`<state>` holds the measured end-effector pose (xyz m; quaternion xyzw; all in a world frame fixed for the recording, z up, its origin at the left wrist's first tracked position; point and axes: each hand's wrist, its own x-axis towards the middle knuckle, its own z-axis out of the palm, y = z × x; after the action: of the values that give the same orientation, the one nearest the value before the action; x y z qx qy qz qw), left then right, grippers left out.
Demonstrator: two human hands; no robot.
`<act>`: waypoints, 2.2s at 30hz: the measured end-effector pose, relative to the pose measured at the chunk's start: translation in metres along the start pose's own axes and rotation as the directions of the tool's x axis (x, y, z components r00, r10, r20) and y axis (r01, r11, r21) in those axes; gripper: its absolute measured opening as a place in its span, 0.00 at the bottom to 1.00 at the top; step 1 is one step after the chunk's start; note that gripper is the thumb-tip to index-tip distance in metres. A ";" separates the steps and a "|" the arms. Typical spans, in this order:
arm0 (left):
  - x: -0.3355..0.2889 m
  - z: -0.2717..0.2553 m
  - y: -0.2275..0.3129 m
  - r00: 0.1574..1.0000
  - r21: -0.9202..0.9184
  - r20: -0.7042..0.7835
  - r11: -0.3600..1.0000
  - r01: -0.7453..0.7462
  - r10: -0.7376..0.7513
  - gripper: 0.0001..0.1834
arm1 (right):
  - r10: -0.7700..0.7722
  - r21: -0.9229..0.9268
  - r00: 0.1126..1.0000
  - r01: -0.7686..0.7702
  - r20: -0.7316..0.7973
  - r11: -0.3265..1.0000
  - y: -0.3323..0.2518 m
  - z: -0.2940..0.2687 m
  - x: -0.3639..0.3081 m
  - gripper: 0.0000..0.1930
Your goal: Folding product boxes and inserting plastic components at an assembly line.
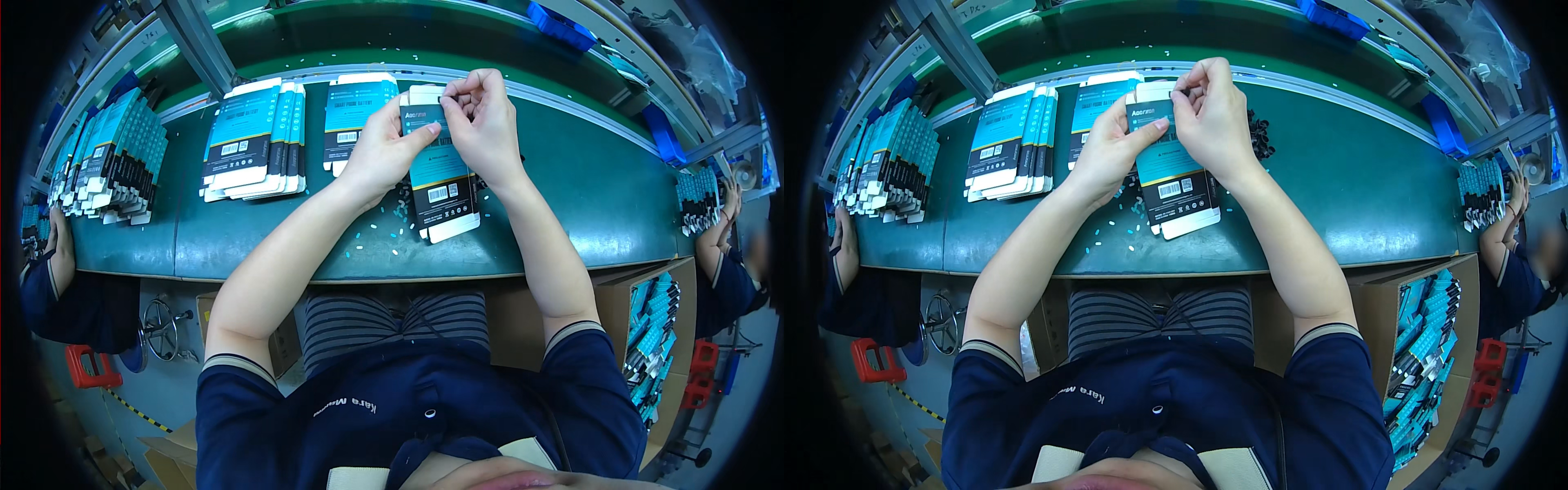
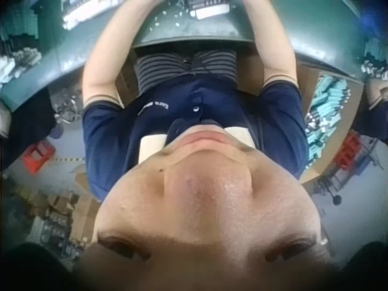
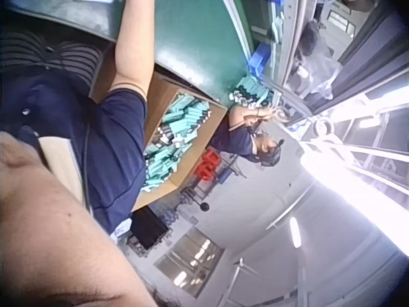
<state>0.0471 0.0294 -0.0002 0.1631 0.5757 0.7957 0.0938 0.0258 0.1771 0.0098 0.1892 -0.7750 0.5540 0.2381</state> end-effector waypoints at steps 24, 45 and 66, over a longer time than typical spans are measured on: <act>0.009 -0.015 0.010 0.995 -0.293 0.070 0.952 0.092 -0.074 0.18 | 0.368 0.575 0.829 -0.558 0.421 0.599 0.002 -0.020 0.008 0.14; 0.016 -0.031 0.008 0.998 0.245 -0.042 0.969 -0.026 0.037 0.11 | 0.228 0.579 0.876 -0.456 0.425 0.676 -0.003 -0.016 0.008 0.14; 0.011 -0.021 0.030 0.977 -0.460 0.209 0.886 0.063 0.039 0.41 | 0.330 0.156 0.733 -0.508 0.595 0.847 -0.009 -0.003 -0.005 0.31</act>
<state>0.0305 0.0051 0.0239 0.2166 0.3566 0.8875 0.1959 0.0354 0.1773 0.0142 0.1919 -0.7360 0.6296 -0.1584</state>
